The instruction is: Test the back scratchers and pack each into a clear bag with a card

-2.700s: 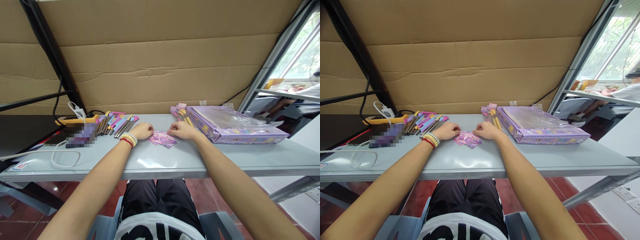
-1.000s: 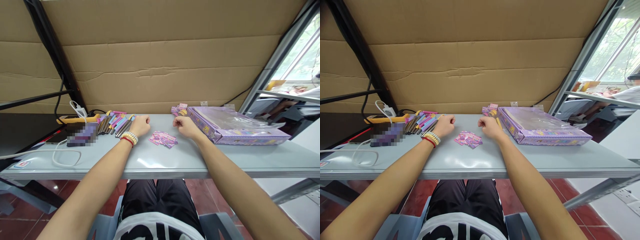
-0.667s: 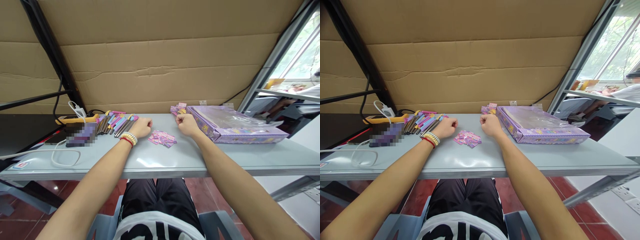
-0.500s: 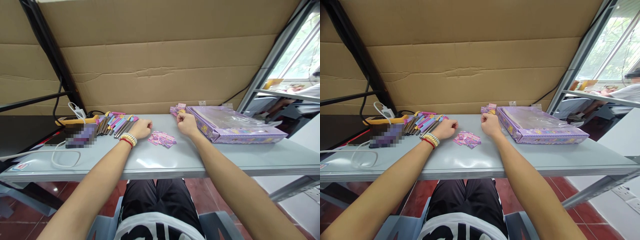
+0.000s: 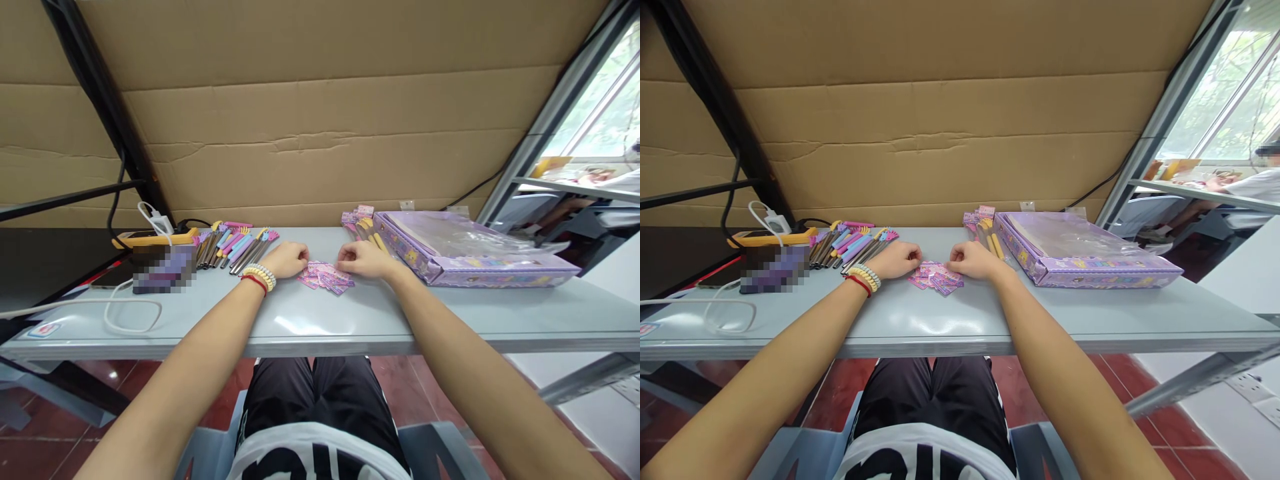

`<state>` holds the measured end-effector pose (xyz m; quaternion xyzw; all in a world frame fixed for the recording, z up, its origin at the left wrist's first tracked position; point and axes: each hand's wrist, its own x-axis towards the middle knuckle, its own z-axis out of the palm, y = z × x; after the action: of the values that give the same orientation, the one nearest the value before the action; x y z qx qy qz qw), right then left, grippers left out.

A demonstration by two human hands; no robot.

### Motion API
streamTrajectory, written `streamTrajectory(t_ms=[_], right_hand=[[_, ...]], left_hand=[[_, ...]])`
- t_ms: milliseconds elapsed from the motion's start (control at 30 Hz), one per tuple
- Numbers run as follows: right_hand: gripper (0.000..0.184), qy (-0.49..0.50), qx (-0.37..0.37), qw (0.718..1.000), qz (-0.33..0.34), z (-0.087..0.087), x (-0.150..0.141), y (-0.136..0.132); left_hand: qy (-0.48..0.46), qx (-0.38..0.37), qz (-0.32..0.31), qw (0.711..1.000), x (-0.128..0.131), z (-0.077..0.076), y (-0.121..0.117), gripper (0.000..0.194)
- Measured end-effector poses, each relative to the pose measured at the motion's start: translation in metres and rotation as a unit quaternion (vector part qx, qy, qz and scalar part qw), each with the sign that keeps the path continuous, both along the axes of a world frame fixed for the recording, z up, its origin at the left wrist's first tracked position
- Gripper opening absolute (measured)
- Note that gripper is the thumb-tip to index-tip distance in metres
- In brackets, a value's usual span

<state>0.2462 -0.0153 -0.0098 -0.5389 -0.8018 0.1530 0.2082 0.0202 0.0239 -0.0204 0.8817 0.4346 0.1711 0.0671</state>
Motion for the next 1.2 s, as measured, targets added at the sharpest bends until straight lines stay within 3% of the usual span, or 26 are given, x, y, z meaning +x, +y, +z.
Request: streamTrajectory(t_ms=[133,300,500,833,1200], right_hand=[[0.028,-0.010,-0.004,1.000,-0.004,0.001,0.000,-0.001],[0.020,-0.036,0.018,0.999,-0.021,-0.001,0.002,0.001],[0.016,-0.046,0.016,0.999,-0.023,-0.001,0.002,0.002],[0.015,-0.056,-0.011,0.998,-0.028,0.001,0.000,0.000],[0.015,-0.066,-0.015,0.997,-0.025,0.001,0.001,0.000]], left_hand=[[0.006,0.005,0.072,0.997,-0.002,0.004,-0.002,0.018],[0.012,0.027,0.230,0.973,-0.012,0.014,-0.002,0.027],[0.014,0.060,0.344,0.937,-0.031,0.018,0.007,0.034],[0.054,0.018,0.441,0.896,-0.046,0.014,0.014,0.037],[0.043,-0.008,0.447,0.894,-0.047,0.015,0.013,0.045]])
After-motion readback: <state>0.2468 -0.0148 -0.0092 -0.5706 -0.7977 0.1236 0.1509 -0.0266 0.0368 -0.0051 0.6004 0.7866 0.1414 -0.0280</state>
